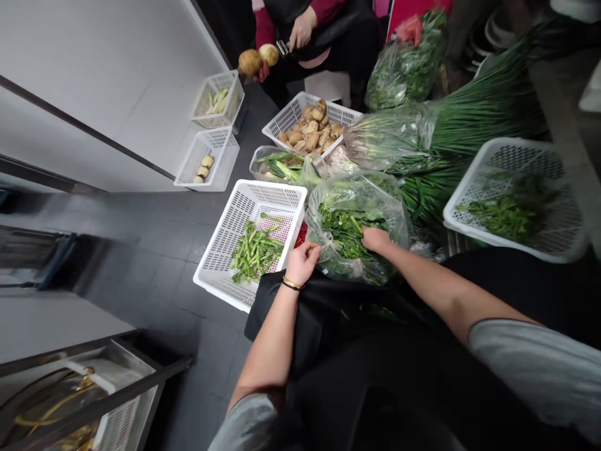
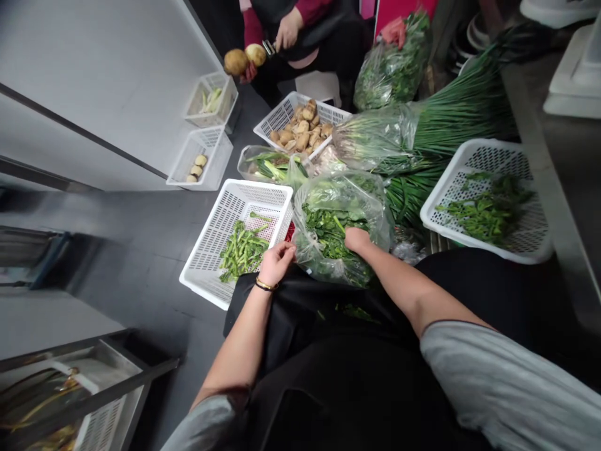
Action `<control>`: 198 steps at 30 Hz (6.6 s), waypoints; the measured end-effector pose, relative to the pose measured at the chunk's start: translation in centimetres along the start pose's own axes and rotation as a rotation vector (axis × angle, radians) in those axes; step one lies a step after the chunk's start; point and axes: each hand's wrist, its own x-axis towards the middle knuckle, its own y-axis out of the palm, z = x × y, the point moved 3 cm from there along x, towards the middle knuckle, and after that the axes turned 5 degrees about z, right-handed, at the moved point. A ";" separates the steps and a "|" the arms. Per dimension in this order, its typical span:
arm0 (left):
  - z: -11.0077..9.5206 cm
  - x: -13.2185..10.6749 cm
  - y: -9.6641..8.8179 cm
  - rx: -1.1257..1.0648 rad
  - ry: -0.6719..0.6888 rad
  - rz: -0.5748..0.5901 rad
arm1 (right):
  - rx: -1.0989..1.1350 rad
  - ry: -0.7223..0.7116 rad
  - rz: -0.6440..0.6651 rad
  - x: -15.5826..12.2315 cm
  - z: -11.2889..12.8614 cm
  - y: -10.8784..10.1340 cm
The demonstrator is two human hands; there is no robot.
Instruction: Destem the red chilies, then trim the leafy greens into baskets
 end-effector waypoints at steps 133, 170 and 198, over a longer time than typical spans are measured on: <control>-8.8 -8.8 8.0 -0.765 0.185 -0.172 | 1.430 -0.627 -0.216 -21.9 3.4 -9.7; -8.7 -7.8 7.0 -1.352 -0.319 -0.038 | 0.681 -1.253 -0.638 -26.9 4.9 -6.4; -11.3 -9.0 8.6 -1.260 -0.204 0.190 | 1.148 -0.736 -0.672 -23.6 3.4 -9.2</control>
